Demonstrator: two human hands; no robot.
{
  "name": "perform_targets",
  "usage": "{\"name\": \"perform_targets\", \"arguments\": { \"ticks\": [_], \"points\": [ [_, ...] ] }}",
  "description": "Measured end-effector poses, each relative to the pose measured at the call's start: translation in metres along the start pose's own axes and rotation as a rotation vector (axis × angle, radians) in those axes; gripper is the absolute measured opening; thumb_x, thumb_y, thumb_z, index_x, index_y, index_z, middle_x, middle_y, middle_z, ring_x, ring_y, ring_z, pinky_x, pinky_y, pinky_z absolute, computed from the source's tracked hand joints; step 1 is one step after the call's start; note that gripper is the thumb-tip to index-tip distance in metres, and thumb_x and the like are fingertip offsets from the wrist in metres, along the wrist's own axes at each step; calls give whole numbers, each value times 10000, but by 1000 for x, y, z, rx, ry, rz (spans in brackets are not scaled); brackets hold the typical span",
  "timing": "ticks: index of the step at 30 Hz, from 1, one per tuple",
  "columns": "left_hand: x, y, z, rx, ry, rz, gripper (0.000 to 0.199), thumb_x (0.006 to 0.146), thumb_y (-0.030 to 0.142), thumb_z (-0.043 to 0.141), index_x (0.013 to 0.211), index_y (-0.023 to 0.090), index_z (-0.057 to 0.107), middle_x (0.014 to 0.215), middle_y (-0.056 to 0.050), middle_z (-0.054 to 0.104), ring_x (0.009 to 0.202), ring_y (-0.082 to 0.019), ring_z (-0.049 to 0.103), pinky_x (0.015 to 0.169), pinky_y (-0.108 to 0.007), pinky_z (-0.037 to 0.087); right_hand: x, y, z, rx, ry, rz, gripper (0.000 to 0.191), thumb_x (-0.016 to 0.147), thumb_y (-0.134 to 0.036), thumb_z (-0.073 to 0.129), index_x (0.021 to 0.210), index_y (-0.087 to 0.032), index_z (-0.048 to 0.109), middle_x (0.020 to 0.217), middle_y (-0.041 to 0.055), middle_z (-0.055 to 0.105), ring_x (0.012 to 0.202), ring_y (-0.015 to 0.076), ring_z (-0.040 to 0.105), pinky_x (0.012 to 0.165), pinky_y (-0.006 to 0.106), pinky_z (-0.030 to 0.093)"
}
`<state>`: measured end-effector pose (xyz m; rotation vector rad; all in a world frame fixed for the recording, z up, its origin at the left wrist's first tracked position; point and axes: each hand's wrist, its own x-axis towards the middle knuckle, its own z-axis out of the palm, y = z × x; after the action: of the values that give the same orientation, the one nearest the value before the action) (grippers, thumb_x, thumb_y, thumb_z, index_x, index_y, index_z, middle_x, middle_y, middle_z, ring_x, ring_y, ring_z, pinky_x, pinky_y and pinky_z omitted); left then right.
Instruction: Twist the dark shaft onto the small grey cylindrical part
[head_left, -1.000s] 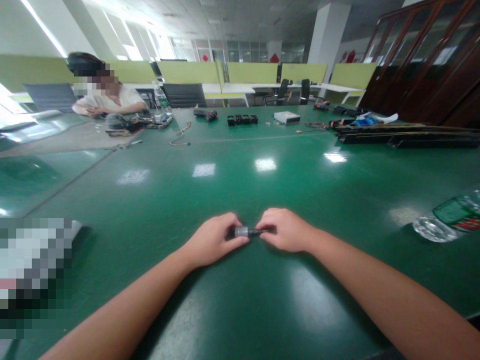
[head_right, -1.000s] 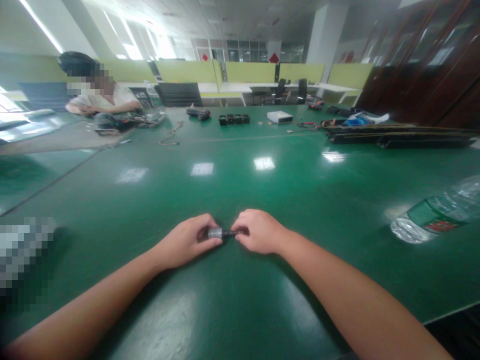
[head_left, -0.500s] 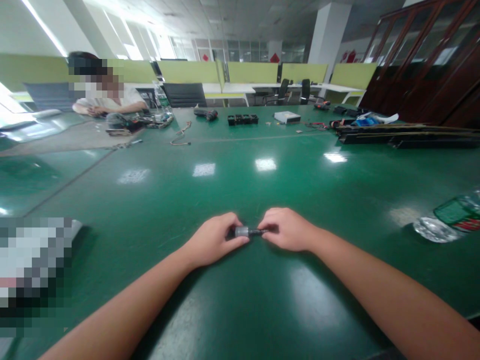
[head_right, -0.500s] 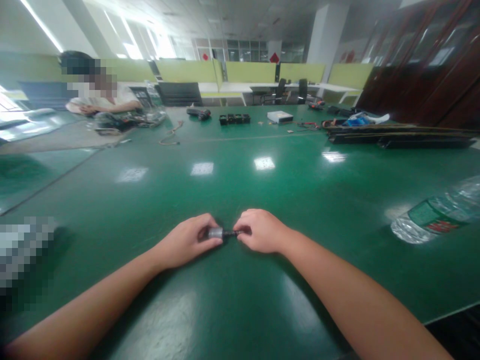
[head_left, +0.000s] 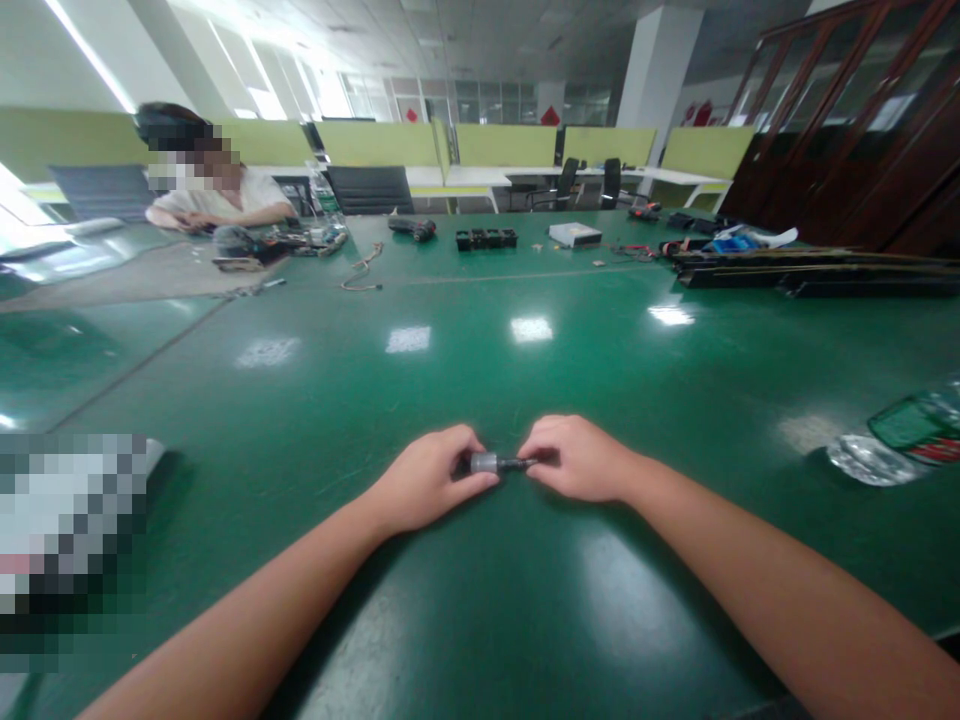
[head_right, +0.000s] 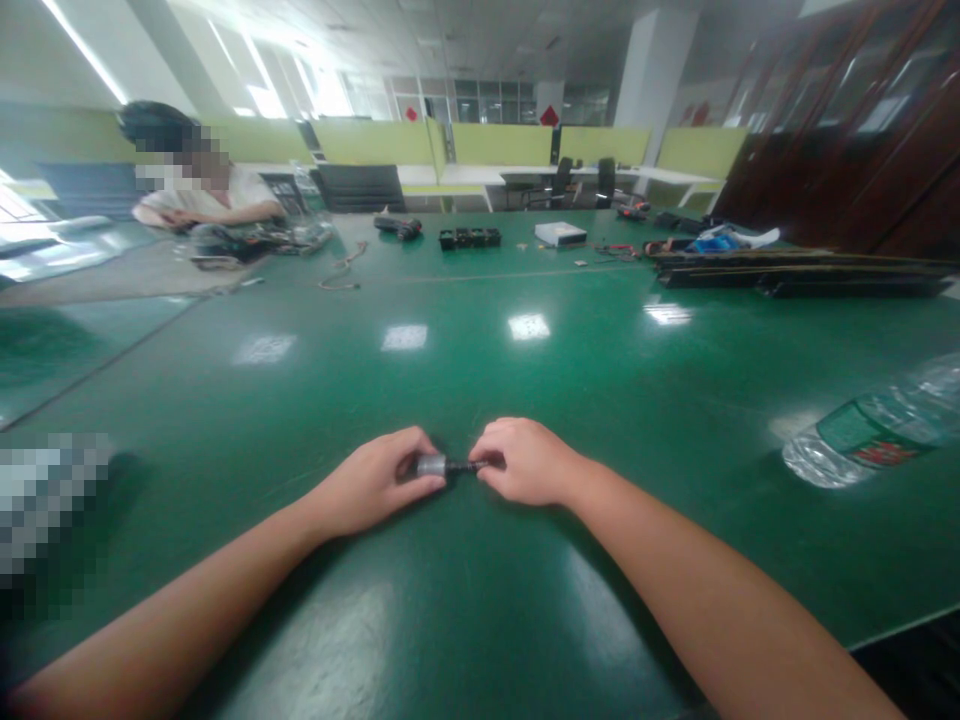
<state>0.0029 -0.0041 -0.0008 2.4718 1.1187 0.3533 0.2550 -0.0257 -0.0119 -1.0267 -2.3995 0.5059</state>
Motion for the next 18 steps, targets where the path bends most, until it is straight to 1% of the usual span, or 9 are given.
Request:
{"name": "perform_targets", "arguments": {
  "ticks": [18],
  "points": [
    [-1,-1,-1,-11,-7,11,299,878,501,635,942,209,621,826,-8,643,728,-176,587,644,-270,404,-1,-1,-6,-2,-34,46,142,819,-131,684,932,-173,758,859,41,704,802,160,615,752,277,453]
  ]
}}
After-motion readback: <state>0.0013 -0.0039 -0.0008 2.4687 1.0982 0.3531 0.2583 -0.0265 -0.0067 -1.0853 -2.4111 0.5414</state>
